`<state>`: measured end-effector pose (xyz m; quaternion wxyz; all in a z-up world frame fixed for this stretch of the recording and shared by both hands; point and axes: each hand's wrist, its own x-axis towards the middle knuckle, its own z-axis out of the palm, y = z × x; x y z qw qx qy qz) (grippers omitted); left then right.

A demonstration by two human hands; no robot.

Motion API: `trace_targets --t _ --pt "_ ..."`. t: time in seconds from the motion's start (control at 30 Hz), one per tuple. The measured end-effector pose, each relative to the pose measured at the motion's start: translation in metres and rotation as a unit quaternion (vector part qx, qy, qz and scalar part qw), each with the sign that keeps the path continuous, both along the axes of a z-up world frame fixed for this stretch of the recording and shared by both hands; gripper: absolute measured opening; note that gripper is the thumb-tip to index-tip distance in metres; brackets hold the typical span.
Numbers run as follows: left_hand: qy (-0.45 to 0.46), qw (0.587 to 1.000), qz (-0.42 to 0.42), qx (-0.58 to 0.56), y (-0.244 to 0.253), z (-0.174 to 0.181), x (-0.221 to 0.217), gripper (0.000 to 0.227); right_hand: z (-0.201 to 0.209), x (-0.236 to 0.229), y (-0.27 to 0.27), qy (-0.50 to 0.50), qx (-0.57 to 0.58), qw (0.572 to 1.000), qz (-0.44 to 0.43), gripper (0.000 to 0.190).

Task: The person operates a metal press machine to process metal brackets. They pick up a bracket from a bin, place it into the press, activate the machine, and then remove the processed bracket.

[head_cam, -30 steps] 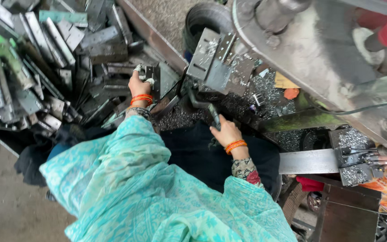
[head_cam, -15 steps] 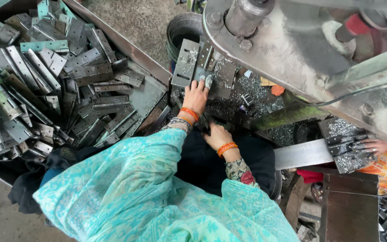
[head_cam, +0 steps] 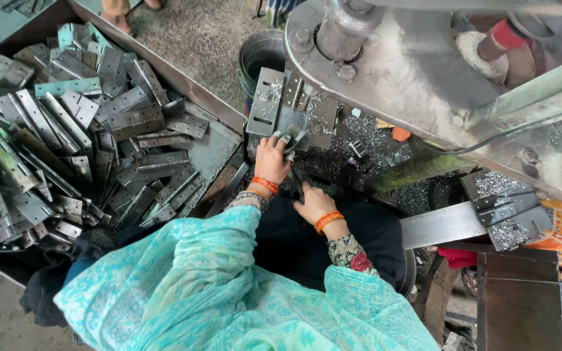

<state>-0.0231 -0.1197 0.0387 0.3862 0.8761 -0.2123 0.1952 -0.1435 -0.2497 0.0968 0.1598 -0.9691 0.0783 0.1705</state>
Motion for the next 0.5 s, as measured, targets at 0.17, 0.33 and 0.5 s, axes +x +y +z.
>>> trace_targets --t 0.17,0.33,0.5 --pt "0.185 0.97 0.052 -0.149 -0.018 0.002 0.001 0.046 -0.001 -0.004 0.001 0.041 -0.017 0.999 -0.002 0.059" --pt "0.317 0.92 0.012 -0.23 -0.034 0.012 0.013 0.048 0.0 -0.001 0.0 0.038 -0.017 0.999 -0.002 0.066" --pt "0.232 0.945 0.042 -0.225 -0.035 0.01 0.022 0.056 0.004 -0.004 0.003 0.03 -0.008 0.999 -0.008 0.069"
